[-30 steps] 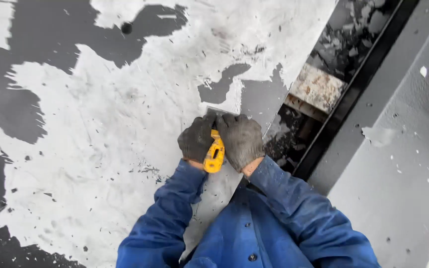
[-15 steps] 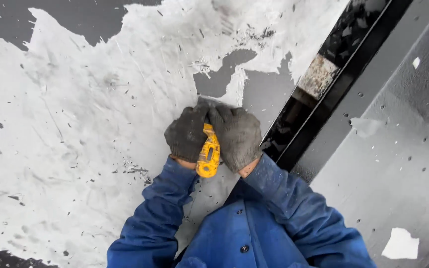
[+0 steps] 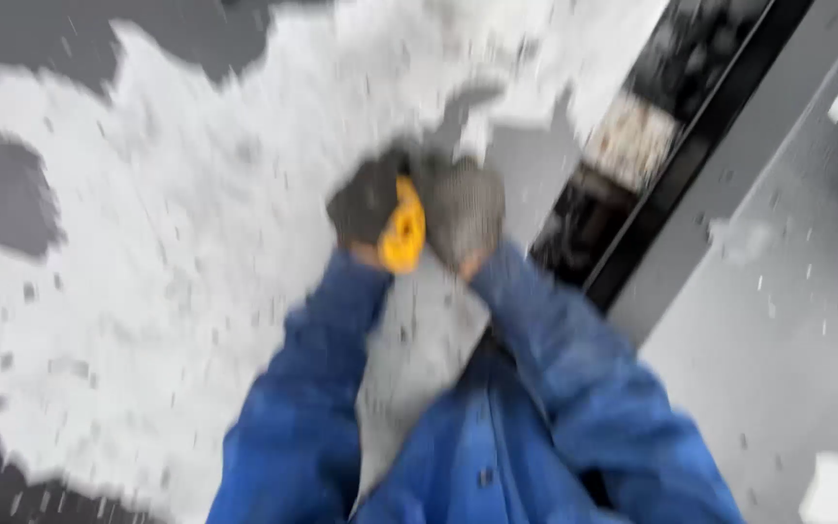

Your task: Scraping a grey coating from a large black surface using a hand scraper.

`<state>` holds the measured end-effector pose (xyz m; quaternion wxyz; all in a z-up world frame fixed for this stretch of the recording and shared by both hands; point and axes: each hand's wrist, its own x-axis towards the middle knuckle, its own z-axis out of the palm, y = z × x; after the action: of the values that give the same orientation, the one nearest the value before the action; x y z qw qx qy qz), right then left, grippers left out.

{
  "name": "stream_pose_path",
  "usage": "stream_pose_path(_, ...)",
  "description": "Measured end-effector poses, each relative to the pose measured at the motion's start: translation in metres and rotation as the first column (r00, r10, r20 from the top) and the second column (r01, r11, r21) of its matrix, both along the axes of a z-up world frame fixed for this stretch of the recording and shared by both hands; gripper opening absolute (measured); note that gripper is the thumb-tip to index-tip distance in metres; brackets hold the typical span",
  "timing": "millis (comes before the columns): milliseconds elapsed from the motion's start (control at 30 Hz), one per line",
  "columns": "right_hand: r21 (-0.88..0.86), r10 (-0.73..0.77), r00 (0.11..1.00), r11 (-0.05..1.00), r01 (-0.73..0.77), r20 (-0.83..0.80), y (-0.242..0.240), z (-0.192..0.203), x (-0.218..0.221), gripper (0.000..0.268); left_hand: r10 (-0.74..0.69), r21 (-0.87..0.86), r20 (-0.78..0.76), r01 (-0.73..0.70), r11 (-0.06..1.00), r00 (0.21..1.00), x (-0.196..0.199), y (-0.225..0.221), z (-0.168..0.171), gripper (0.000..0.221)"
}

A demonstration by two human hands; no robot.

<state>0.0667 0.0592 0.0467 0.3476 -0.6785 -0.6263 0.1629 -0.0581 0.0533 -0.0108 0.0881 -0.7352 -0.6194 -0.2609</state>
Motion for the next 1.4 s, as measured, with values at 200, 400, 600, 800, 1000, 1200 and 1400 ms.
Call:
stream_pose_path(200, -0.175, -0.074, 0.996, 0.981, 0.081, 0.048, 0.024, -0.032, 0.0, 0.039, 0.026, 0.034, 0.084, -0.029, 0.999, 0.996, 0.002, 0.028, -0.03, 0.022)
stream_pose_path(400, -0.122, 0.199, 0.971, 0.975, -0.184, 0.129, 0.012, 0.025, 0.011, 0.025, -0.04, -0.079, 0.109, 0.049, 0.996, 0.993, 0.003, 0.014, 0.0, 0.026)
stream_pose_path(600, 0.019, 0.199, 0.883, 0.973, -0.228, 0.426, -0.002, -0.003, 0.019, 0.019, -0.007, -0.321, -0.021, 0.0, 0.947, 1.0, 0.01, 0.004, -0.007, 0.029)
stream_pose_path(800, 0.013, 0.264, 0.916, 0.96, -0.281, 0.303, -0.007, -0.008, 0.012, 0.015, 0.051, -0.121, -0.061, -0.058, 0.991, 0.997, 0.007, 0.002, -0.004, 0.024)
stream_pose_path(1000, -0.367, 0.294, 0.902, 0.915, -0.17, 0.317, 0.002, 0.005, 0.029, 0.032, 0.025, -0.113, 0.103, -0.014, 0.993, 0.994, 0.029, -0.011, -0.019, 0.028)
stream_pose_path(1200, -0.313, 0.141, 0.985, 0.944, -0.104, 0.098, 0.027, 0.058, 0.033, 0.038, 0.142, -0.086, 0.047, -0.138, 0.987, 0.989, 0.051, 0.022, 0.001, 0.025)
stream_pose_path(1400, -0.481, 0.021, 0.997, 0.877, 0.02, 0.081, 0.009, 0.009, 0.045, 0.047, 0.051, -0.174, 0.175, -0.02, 0.985, 0.983, 0.052, -0.005, -0.021, 0.03)
